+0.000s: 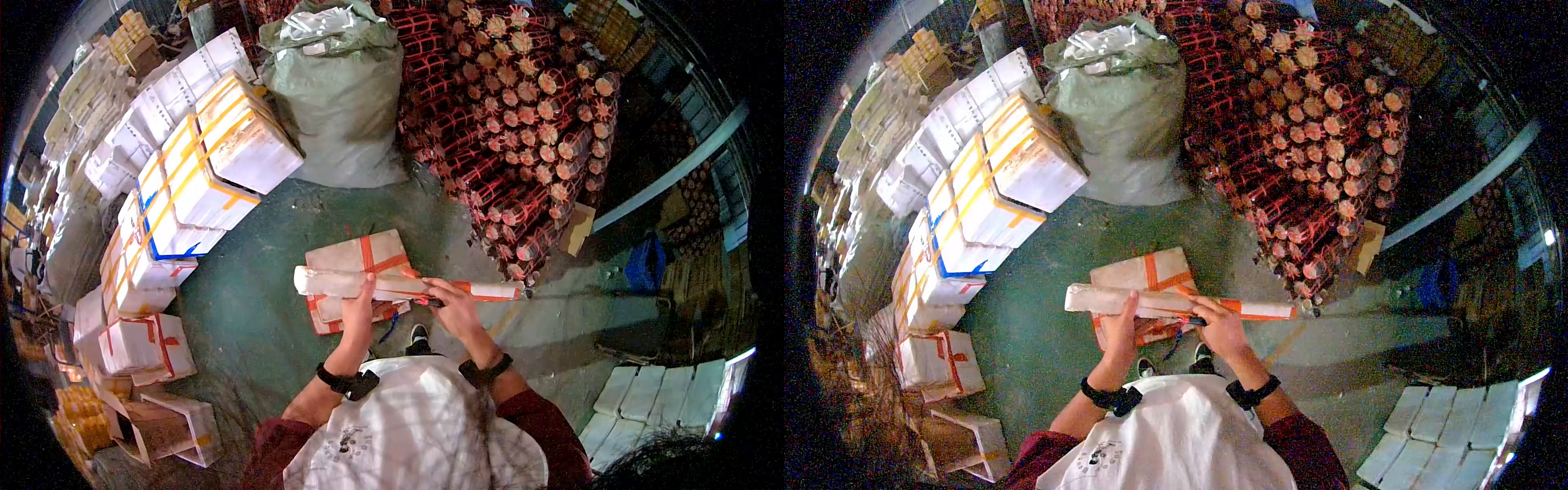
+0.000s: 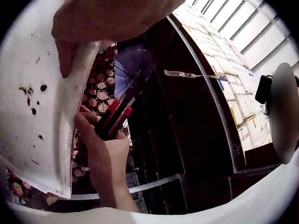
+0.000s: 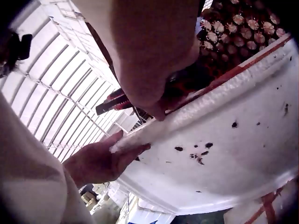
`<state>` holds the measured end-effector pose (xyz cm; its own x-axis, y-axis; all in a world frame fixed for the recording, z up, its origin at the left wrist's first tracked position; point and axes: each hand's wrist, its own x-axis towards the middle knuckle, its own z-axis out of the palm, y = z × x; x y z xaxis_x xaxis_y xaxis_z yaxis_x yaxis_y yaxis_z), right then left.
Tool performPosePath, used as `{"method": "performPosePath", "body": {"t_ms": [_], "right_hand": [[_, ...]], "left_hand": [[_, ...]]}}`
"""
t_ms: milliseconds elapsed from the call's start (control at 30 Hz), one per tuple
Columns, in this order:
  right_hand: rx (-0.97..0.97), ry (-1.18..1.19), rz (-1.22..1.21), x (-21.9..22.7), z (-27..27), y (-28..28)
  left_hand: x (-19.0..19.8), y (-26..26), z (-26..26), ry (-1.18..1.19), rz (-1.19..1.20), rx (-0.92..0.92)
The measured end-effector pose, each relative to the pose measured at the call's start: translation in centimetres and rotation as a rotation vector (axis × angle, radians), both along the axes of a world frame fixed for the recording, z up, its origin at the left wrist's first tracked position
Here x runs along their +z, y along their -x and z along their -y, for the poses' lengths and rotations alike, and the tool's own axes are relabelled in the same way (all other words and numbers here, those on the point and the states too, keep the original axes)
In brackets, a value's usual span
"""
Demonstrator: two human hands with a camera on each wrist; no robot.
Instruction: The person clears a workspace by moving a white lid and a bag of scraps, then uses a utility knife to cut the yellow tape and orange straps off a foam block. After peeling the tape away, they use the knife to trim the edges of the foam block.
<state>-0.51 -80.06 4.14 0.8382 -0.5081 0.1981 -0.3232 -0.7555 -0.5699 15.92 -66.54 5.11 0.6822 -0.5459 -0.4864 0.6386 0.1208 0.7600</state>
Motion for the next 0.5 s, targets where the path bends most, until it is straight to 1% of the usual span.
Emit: {"method": "performPosePath", "body": {"t_ms": [100,200,233,300,333,400,467,500], "right_hand": [[-0.002,-0.063,-0.024,-0.5,0.1,0.1],[0.005,-0.076,0.041,-1.0,0.2,0.0],[-0.021,-0.115,0.021,-0.9,0.2,0.1],[-0.071,-0.192,-0.019,-0.5,0.2,0.1],[-0.066,-0.178,0.001,-0.1,0.2,0.0],[-0.053,-0.15,0.043,0.7,0.3,-0.3],[-0.031,-0.153,-0.015,-0.1,1.1,-0.4],[-0.02,-0.154,-0.044,0.0,1.4,-0.5]], "left_hand": [[-0.2,0.0,0.0,0.002,0.022,-0.015],[-0.3,0.1,-0.1,-0.033,0.07,0.006],[-0.3,0.2,-0.1,-0.052,0.09,0.017],[-0.6,0.3,0.0,0.009,0.092,0.034],[-0.8,0.4,0.1,0.04,0.093,0.045],[-1.2,0.1,0.2,-0.014,0.056,0.021],[-1.3,0.1,0.2,-0.057,0.045,0.001],[-0.5,0.3,0.2,-0.071,0.051,-0.008]]}}
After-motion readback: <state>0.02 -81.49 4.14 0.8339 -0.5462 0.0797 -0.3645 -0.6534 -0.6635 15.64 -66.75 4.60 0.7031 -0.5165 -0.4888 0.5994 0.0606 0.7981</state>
